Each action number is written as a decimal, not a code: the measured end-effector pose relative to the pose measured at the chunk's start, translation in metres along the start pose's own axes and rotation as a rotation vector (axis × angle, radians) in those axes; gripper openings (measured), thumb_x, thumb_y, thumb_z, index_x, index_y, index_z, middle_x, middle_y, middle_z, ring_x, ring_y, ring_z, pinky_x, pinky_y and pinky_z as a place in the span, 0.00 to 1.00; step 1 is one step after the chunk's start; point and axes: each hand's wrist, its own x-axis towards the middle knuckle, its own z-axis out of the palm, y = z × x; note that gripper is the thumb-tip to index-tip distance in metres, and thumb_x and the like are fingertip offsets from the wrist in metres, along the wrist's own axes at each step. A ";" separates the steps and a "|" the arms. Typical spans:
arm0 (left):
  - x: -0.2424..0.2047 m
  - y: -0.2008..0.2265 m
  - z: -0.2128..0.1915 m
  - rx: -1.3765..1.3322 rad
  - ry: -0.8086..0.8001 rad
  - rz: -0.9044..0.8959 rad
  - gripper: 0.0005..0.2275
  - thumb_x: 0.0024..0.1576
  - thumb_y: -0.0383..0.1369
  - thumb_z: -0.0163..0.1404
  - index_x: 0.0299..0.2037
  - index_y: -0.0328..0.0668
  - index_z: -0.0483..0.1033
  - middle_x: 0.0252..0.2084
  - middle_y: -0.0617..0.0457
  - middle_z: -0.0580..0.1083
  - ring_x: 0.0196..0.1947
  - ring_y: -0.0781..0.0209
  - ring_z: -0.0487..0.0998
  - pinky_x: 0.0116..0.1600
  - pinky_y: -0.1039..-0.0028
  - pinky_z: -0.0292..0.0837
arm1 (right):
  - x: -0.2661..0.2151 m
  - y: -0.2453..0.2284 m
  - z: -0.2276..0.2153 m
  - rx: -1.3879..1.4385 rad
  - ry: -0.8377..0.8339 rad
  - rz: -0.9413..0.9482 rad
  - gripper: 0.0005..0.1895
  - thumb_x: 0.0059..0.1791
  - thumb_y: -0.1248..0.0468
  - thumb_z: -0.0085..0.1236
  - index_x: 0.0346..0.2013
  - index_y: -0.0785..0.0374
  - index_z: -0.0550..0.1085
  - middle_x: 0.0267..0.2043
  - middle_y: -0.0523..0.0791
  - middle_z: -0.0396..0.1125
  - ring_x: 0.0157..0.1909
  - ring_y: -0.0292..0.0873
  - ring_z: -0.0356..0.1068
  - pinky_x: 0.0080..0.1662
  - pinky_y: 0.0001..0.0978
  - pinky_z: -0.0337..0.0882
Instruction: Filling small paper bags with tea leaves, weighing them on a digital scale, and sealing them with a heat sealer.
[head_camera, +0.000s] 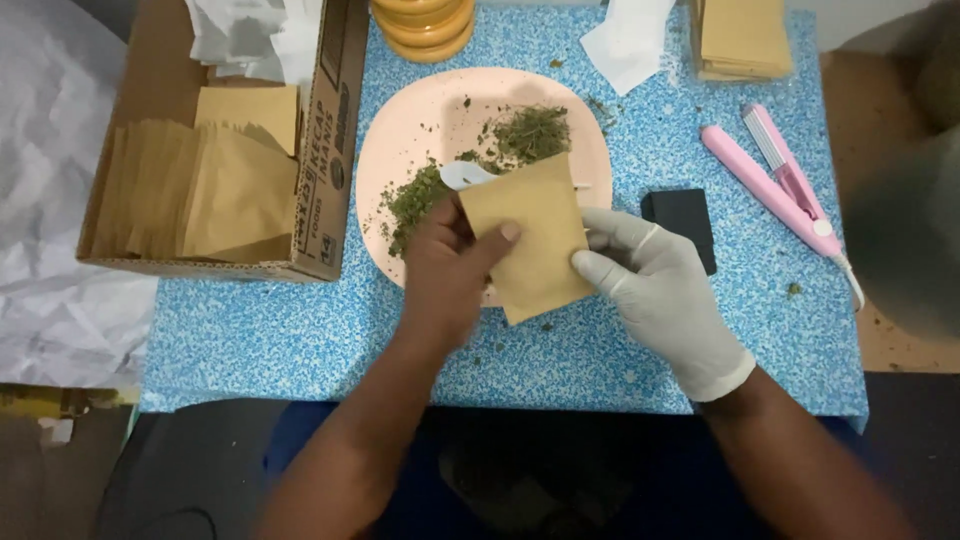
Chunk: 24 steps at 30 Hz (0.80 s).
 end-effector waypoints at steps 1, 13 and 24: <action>0.003 -0.002 -0.006 -0.002 0.005 -0.003 0.12 0.56 0.28 0.57 0.47 0.32 0.72 0.35 0.43 0.75 0.34 0.57 0.80 0.36 0.66 0.77 | -0.002 -0.005 0.000 -0.002 -0.005 0.003 0.24 0.47 0.70 0.61 0.57 0.76 0.71 0.42 0.58 0.73 0.47 0.51 0.73 0.51 0.50 0.74; 0.012 0.003 -0.039 0.217 -0.197 0.115 0.11 0.56 0.25 0.58 0.49 0.37 0.76 0.37 0.45 0.77 0.36 0.61 0.77 0.41 0.68 0.76 | -0.003 -0.023 -0.004 -0.237 -0.118 0.059 0.20 0.44 0.76 0.61 0.51 0.69 0.78 0.38 0.56 0.74 0.42 0.49 0.72 0.44 0.45 0.76; 0.003 0.018 -0.032 0.369 -0.238 0.225 0.13 0.59 0.22 0.52 0.55 0.34 0.76 0.37 0.36 0.76 0.35 0.50 0.78 0.37 0.62 0.74 | -0.004 -0.025 -0.006 -0.313 -0.135 0.058 0.20 0.45 0.77 0.57 0.53 0.72 0.77 0.40 0.60 0.74 0.45 0.52 0.74 0.48 0.46 0.75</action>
